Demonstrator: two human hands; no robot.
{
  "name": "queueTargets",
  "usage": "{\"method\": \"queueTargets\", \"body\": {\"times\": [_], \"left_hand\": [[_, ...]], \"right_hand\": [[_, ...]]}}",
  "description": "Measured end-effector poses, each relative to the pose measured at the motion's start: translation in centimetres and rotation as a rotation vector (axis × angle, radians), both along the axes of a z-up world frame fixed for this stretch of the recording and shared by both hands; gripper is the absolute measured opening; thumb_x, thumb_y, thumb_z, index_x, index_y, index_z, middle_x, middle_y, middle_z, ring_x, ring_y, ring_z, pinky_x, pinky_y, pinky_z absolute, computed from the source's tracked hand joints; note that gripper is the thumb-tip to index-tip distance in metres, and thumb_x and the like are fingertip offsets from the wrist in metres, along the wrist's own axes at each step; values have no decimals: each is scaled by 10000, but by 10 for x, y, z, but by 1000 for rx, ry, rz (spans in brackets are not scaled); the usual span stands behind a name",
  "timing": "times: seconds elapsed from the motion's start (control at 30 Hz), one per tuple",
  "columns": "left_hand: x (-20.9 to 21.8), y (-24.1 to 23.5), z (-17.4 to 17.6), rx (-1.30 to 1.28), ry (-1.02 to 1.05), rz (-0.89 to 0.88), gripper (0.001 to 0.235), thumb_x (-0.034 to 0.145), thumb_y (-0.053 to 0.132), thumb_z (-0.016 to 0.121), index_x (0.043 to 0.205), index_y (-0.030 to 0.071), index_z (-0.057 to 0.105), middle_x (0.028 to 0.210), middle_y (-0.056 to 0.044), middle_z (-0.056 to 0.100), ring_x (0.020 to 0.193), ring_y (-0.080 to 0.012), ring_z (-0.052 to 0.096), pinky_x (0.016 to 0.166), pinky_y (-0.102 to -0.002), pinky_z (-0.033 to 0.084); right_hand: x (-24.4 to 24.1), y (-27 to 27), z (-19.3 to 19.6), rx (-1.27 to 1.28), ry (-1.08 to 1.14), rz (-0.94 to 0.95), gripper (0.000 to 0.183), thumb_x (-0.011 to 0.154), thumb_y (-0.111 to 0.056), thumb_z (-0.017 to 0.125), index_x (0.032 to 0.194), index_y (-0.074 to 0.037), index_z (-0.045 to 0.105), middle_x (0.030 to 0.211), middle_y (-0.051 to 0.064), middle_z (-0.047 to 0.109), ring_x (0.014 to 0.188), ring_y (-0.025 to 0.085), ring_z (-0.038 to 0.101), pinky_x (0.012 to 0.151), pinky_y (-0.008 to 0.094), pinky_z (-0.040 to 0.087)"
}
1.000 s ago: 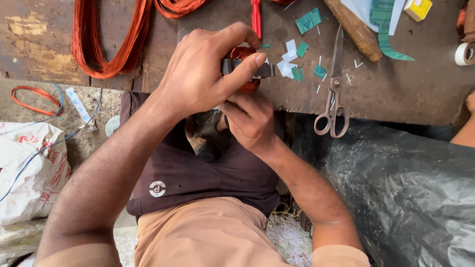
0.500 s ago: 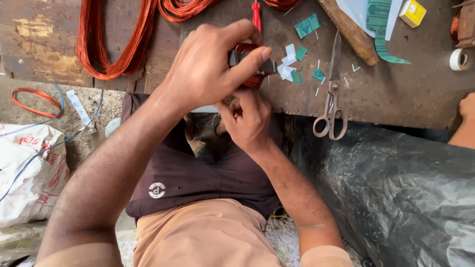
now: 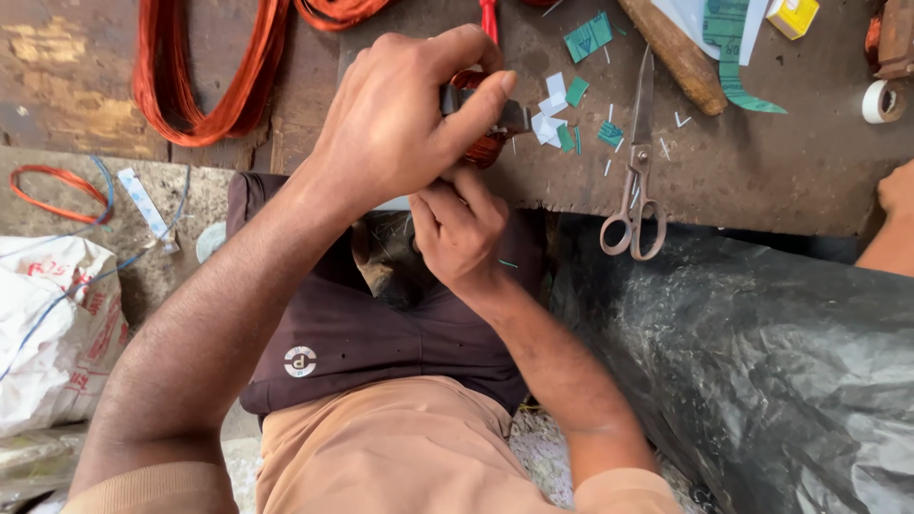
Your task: Manually inserting and securing copper wire coils into the slots of an electric motor stator using insulation strips and hand tools.
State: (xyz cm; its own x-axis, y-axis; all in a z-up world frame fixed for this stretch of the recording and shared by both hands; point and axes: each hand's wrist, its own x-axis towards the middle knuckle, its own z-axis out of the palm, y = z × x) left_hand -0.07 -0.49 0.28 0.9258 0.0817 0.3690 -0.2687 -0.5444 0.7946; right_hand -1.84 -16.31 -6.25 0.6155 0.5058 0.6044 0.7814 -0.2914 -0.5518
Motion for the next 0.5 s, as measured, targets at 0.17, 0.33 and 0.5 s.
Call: {"method": "queueTargets", "body": {"times": [0.17,0.33,0.5], "left_hand": [[5,5,-7,-21,-31,-12,275,1071,296,670,1054,23,695,813,-130,724,734,-317,722,667,-413,542],[1,0,-5,17,-93,-5,264,1099,272,664,1046,15,690,853,-125,729,759,-319,714,677,-404,537],[3,-5,-1,6,-12,38,270,1088,296,676,1072,29,709,785,-121,719,702,-302,719,646,-402,535]], "right_hand": [[11,-15,22,-54,33,85,230,906,70,756,1125,5,725,1028,84,667,893,241,738,767,375,615],[15,-23,-1,-58,-56,102,260,855,139,729,1073,3,768,944,107,687,813,239,721,707,365,602],[-3,-30,23,-7,56,-2,232,957,103,685,1177,31,708,1189,169,718,1095,320,750,950,406,628]]}}
